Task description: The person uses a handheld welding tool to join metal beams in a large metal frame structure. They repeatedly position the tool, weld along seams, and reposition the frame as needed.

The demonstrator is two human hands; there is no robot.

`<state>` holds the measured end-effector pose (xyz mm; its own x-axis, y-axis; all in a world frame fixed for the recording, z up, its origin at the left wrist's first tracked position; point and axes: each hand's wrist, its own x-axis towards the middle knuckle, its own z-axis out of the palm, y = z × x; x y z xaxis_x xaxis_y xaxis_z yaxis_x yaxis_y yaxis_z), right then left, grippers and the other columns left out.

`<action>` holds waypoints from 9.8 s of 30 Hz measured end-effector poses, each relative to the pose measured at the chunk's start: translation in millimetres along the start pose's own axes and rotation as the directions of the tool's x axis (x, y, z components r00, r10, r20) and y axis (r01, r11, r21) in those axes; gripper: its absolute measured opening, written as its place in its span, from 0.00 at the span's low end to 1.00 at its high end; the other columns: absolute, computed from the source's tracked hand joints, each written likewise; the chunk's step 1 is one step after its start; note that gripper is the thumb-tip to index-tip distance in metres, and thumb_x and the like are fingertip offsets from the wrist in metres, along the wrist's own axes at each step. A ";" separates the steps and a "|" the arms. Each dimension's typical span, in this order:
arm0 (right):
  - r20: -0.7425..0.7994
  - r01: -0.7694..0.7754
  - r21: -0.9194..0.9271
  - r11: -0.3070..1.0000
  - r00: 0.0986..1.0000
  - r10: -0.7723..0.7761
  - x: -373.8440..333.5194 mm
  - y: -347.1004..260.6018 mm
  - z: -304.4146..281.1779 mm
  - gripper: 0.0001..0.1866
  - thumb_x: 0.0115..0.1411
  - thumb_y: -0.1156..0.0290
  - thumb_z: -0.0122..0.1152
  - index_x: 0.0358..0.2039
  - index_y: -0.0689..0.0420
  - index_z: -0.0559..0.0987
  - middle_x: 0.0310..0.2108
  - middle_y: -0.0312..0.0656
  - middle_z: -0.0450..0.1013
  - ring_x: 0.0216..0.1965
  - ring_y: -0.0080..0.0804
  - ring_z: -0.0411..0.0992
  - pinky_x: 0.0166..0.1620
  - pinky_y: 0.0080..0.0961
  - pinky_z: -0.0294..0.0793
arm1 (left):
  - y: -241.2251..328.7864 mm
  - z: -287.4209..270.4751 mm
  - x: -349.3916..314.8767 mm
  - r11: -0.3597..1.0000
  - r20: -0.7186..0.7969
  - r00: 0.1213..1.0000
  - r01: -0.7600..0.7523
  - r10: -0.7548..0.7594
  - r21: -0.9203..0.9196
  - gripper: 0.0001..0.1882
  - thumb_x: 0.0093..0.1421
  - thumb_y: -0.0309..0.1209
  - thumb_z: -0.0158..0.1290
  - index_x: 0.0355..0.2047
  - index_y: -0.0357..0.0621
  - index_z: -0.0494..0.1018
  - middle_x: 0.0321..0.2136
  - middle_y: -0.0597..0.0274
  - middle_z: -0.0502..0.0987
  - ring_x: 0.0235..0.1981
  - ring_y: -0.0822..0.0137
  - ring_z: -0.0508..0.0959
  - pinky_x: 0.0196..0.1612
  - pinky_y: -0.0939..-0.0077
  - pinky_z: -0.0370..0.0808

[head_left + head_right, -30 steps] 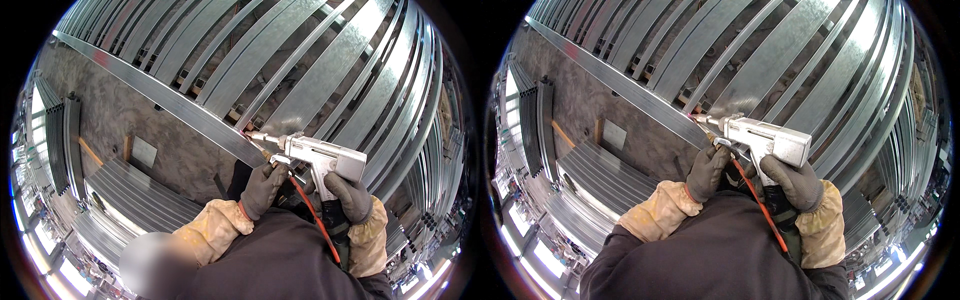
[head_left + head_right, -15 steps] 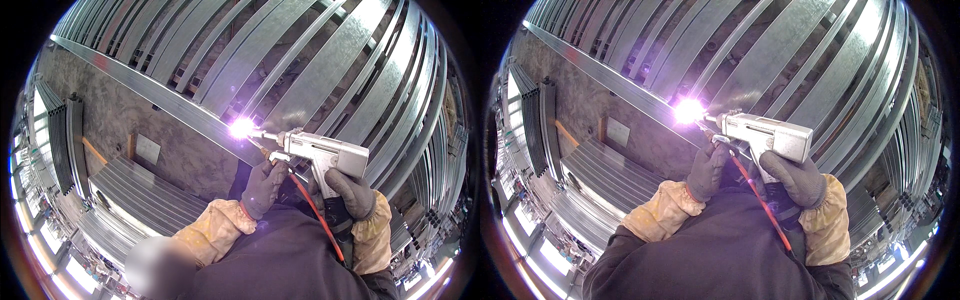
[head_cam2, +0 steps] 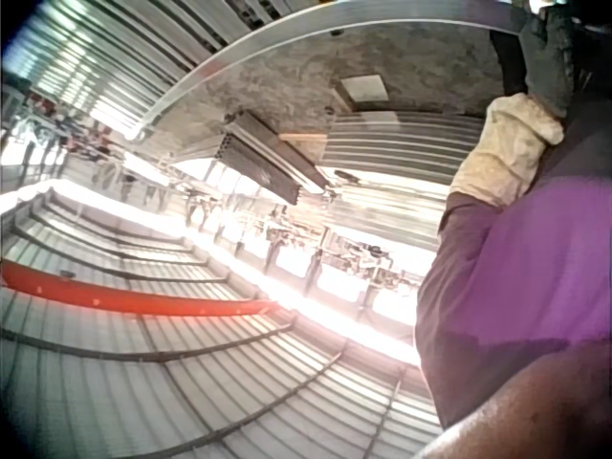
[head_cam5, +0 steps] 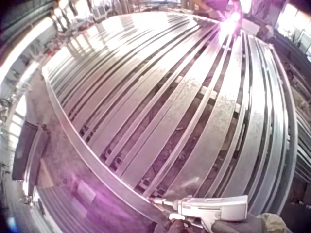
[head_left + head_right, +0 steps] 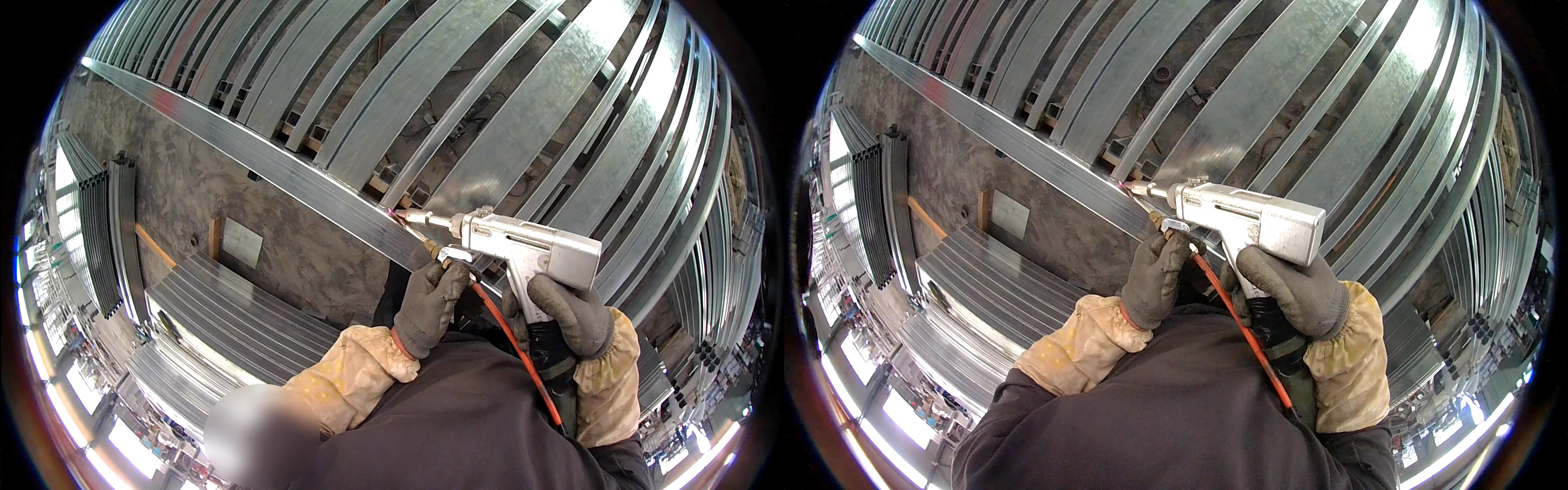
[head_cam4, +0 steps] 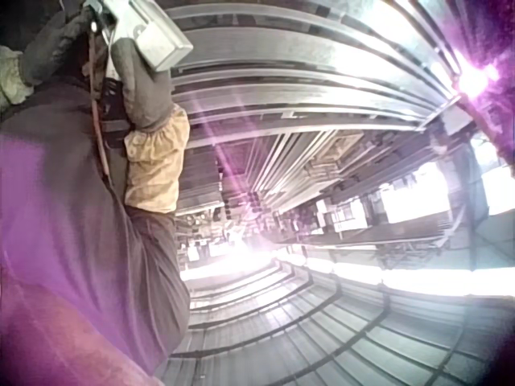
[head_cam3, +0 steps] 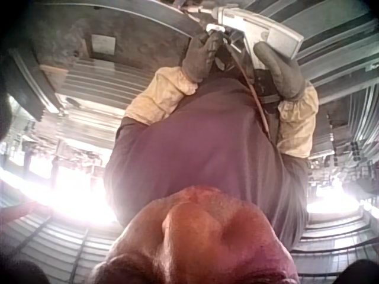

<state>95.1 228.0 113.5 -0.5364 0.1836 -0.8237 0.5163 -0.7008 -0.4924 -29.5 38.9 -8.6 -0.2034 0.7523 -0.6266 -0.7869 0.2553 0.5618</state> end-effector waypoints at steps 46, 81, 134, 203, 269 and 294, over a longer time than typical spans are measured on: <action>-0.037 0.018 -0.053 0.998 0.999 -0.020 -1.4 -0.2 2.1 0.27 0.66 0.62 0.66 0.59 0.65 0.73 0.51 0.42 0.76 0.50 0.25 0.73 0.53 0.25 0.74 | 10.8 17.3 0.3 0.993 -0.134 0.991 -0.001 -0.016 -0.122 0.08 0.70 0.35 0.52 0.34 0.45 0.73 0.23 0.78 0.68 0.17 0.87 0.60 0.18 0.87 0.55; -0.027 0.030 -0.050 0.998 0.999 -0.031 -0.1 -4.7 4.3 0.27 0.66 0.64 0.66 0.60 0.64 0.72 0.52 0.42 0.75 0.51 0.25 0.73 0.53 0.24 0.73 | 10.9 14.7 1.9 0.975 -0.125 0.991 0.025 -0.054 -0.220 0.05 0.70 0.30 0.52 0.36 0.43 0.74 0.26 0.78 0.70 0.23 0.87 0.64 0.24 0.89 0.60; 0.057 0.199 0.932 0.302 0.744 -0.665 -147.4 143.1 108.2 0.30 0.69 0.46 0.51 0.56 0.62 0.70 0.23 0.48 0.73 0.14 0.28 0.68 0.15 0.22 0.72 | 129.9 73.1 -161.4 0.838 0.587 0.664 -0.543 0.463 -0.047 0.24 0.72 0.43 0.49 0.59 0.37 0.68 0.50 0.54 0.77 0.51 0.66 0.78 0.56 0.70 0.74; 0.263 0.256 -0.482 0.838 0.955 -0.140 116.7 -170.4 72.8 0.26 0.66 0.60 0.63 0.60 0.62 0.72 0.46 0.44 0.78 0.46 0.27 0.75 0.48 0.26 0.75 | 345.9 -114.5 142.8 -0.600 0.641 0.766 -0.493 0.044 0.630 0.17 0.60 0.31 0.58 0.50 0.60 0.78 0.50 0.64 0.77 0.50 0.57 0.78 0.54 0.62 0.75; 0.361 0.132 -0.438 0.889 0.932 0.040 153.5 -154.5 70.9 0.23 0.67 0.64 0.61 0.58 0.62 0.73 0.34 0.37 0.78 0.32 0.20 0.75 0.34 0.21 0.77 | 255.2 -75.8 5.4 0.442 0.232 0.973 -0.215 0.015 0.871 0.49 0.61 0.38 0.61 0.74 0.47 0.44 0.55 0.42 0.76 0.36 0.59 0.85 0.43 0.67 0.82; 0.382 0.146 -0.376 0.915 0.924 0.010 142.6 -149.7 70.1 0.22 0.68 0.67 0.60 0.58 0.63 0.72 0.36 0.38 0.78 0.32 0.19 0.74 0.35 0.21 0.76 | 257.0 -75.5 6.3 0.467 0.287 0.957 -0.267 0.028 0.843 0.44 0.64 0.38 0.58 0.73 0.42 0.48 0.54 0.42 0.76 0.34 0.63 0.82 0.38 0.72 0.79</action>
<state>-105.4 310.8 89.5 -0.7457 -0.1011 -0.6585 0.6454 -0.3549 -0.6764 -276.9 63.3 91.1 -0.0492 0.9019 -0.4291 0.1776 0.4307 0.8849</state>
